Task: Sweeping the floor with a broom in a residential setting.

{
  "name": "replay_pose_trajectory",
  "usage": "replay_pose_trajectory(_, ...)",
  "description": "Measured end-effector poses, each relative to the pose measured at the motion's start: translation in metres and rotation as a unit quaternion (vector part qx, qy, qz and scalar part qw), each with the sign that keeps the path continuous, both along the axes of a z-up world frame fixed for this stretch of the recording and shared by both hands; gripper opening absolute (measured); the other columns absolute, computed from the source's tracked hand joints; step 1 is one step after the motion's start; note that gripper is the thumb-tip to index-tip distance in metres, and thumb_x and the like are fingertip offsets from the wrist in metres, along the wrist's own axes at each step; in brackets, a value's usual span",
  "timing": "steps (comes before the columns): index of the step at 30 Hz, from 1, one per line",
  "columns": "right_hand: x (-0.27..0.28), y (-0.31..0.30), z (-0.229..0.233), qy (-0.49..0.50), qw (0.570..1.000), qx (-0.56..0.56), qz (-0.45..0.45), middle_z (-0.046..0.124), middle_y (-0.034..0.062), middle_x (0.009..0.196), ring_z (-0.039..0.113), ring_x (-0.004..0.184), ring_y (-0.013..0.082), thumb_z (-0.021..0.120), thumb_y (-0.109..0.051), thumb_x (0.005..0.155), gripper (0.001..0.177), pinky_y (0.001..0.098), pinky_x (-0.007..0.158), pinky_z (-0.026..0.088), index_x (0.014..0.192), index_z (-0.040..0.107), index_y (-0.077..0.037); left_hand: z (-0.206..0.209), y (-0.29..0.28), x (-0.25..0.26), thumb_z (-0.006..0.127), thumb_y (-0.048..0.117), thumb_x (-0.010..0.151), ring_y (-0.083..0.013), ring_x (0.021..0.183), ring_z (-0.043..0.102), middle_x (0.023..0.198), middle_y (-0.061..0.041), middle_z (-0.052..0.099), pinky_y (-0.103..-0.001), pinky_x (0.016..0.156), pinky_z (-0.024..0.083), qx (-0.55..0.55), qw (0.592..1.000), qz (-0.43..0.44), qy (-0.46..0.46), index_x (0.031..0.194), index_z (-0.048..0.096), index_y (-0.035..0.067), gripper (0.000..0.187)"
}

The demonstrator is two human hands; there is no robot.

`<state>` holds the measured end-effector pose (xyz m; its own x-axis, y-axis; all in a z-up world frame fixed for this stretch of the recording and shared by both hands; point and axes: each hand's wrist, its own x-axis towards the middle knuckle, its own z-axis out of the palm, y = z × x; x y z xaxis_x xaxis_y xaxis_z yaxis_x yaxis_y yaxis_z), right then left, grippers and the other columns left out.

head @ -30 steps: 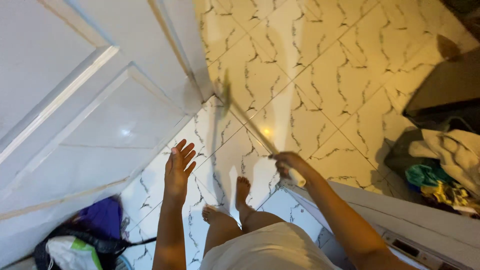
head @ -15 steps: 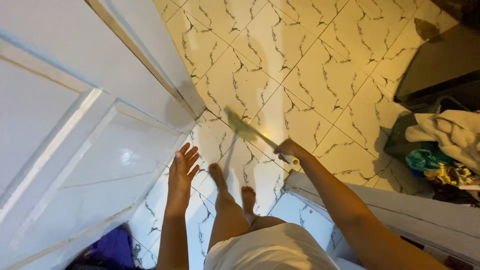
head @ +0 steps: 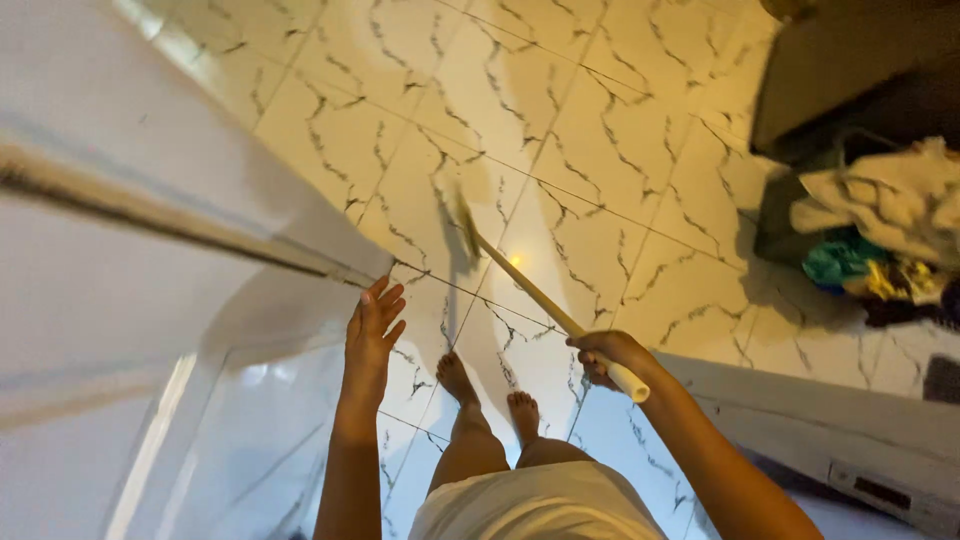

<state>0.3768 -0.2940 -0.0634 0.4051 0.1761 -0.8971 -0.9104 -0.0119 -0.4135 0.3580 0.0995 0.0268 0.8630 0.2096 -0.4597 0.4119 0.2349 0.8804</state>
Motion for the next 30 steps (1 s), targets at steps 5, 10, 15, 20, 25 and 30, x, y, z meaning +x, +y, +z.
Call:
replay_pose_trajectory(5,-0.047,-0.002,-0.013,0.119,0.964,0.093,-0.220,0.047,-0.0009,0.058,0.042,0.041,0.0116,0.058,-0.018,0.093,0.010,0.0274,0.032,0.033,0.087,0.055,-0.010,-0.011,-0.002,0.063,0.034,0.070,0.095,-0.0300,0.140,0.051,0.150,-0.015,0.055,-0.046,0.114,0.041,-0.004,0.996,-0.087,0.011,0.153,0.043,0.009,0.085)
replay_pose_trajectory(10,-0.053,0.010,-0.073,0.155,0.930,0.060,-0.329,0.053,0.0035,0.064,0.052,0.050,0.0188,0.059,-0.019,0.094,0.015,0.0345,0.042,0.045,0.086,0.049,-0.011,-0.010,-0.014,0.093,0.034,0.071,0.095,-0.0289,0.142,0.049,0.151,-0.014,0.054,-0.046,0.114,0.040,-0.003,0.987,-0.160,0.012,0.153,0.042,0.010,0.085)
replay_pose_trajectory(15,-0.012,0.064,-0.150,0.107,0.908,0.116,-0.388,0.057,0.0074,0.065,0.057,0.051,0.0190,0.057,-0.007,0.094,0.008,0.0343,0.047,0.054,0.087,0.053,-0.005,-0.022,-0.013,0.103,0.033,0.071,0.095,-0.0299,0.141,0.050,0.151,-0.015,0.055,-0.047,0.114,0.041,-0.008,0.983,-0.184,0.029,0.153,0.042,0.009,0.085)
replay_pose_trajectory(20,0.074,0.096,-0.188,0.112,0.881,0.326,-0.323,0.051,0.0015,0.057,0.050,0.045,0.0119,0.058,-0.011,0.097,0.020,0.0261,0.038,0.046,0.081,0.046,-0.007,-0.032,0.001,0.107,0.035,0.071,0.094,-0.0305,0.141,0.050,0.151,-0.015,0.054,-0.048,0.114,0.040,-0.010,0.983,-0.180,0.036,0.153,0.043,0.009,0.085)
replay_pose_trajectory(25,0.112,0.109,-0.118,0.036,0.866,0.379,-0.323,0.041,-0.0014,0.054,0.037,0.041,0.0093,0.054,-0.009,0.098,0.012,0.0226,0.035,0.035,0.093,0.051,0.000,-0.030,0.017,0.109,0.035,0.071,0.094,-0.0306,0.142,0.050,0.151,-0.015,0.053,-0.048,0.115,0.038,-0.011,0.983,-0.181,0.019,0.153,0.041,0.009,0.086)
replay_pose_trajectory(30,0.073,0.092,-0.048,0.083,0.852,0.320,-0.405,0.044,-0.0011,0.060,0.039,0.042,0.0073,0.058,0.000,0.097,0.017,0.0196,0.035,0.037,0.088,0.045,-0.006,-0.040,0.032,0.115,0.036,0.071,0.094,-0.0297,0.139,0.051,0.150,-0.014,0.055,-0.048,0.114,0.039,-0.005,0.986,-0.164,0.039,0.153,0.042,0.010,0.085)
